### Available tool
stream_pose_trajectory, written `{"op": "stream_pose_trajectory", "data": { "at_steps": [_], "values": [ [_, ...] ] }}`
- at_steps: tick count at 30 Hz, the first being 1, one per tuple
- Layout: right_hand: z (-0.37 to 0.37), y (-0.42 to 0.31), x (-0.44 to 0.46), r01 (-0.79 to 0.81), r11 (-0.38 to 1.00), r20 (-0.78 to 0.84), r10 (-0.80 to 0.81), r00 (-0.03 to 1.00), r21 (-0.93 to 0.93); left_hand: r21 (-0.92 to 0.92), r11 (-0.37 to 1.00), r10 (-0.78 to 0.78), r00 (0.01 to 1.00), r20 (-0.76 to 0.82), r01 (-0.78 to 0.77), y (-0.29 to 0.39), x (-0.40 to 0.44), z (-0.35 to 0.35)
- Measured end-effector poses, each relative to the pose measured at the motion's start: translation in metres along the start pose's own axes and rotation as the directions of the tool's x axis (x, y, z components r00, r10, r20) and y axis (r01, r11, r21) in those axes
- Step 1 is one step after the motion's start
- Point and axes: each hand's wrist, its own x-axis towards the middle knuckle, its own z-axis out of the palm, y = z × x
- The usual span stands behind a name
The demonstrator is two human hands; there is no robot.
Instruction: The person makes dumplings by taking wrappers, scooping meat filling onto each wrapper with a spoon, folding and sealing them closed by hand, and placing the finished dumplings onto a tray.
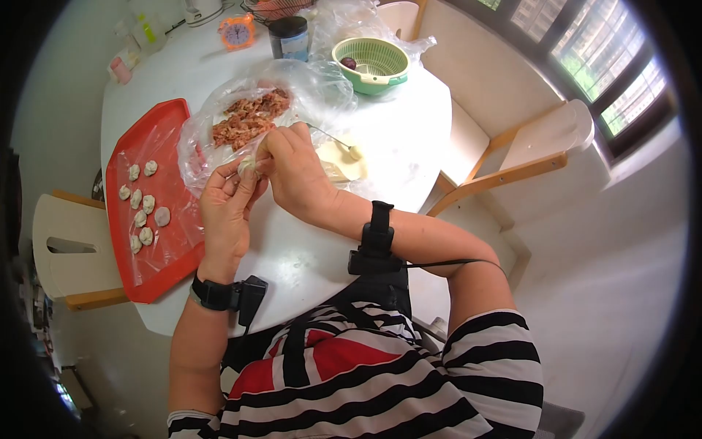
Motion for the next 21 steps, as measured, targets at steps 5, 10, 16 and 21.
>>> {"op": "stream_pose_trajectory", "data": {
  "at_steps": [5,10,16,21],
  "values": [
    [-0.007,-0.007,0.001,-0.092,0.972,0.010,0.092,0.996,0.215,0.042,0.999,0.033,0.997,-0.065,-0.031,0.002,0.004,-0.004],
    [-0.004,-0.009,0.005,-0.067,0.986,-0.002,0.068,0.998,0.154,-0.044,0.994,0.098,0.995,0.006,-0.098,0.000,0.007,-0.010],
    [0.001,-0.009,0.002,-0.241,0.862,0.071,0.234,0.970,0.445,0.041,0.990,0.131,0.988,0.079,-0.135,0.003,0.007,-0.012],
    [-0.002,-0.005,-0.002,-0.250,0.843,0.067,0.249,0.966,0.476,0.059,0.989,0.132,0.989,0.069,-0.137,0.000,0.005,-0.009]
  ]
}}
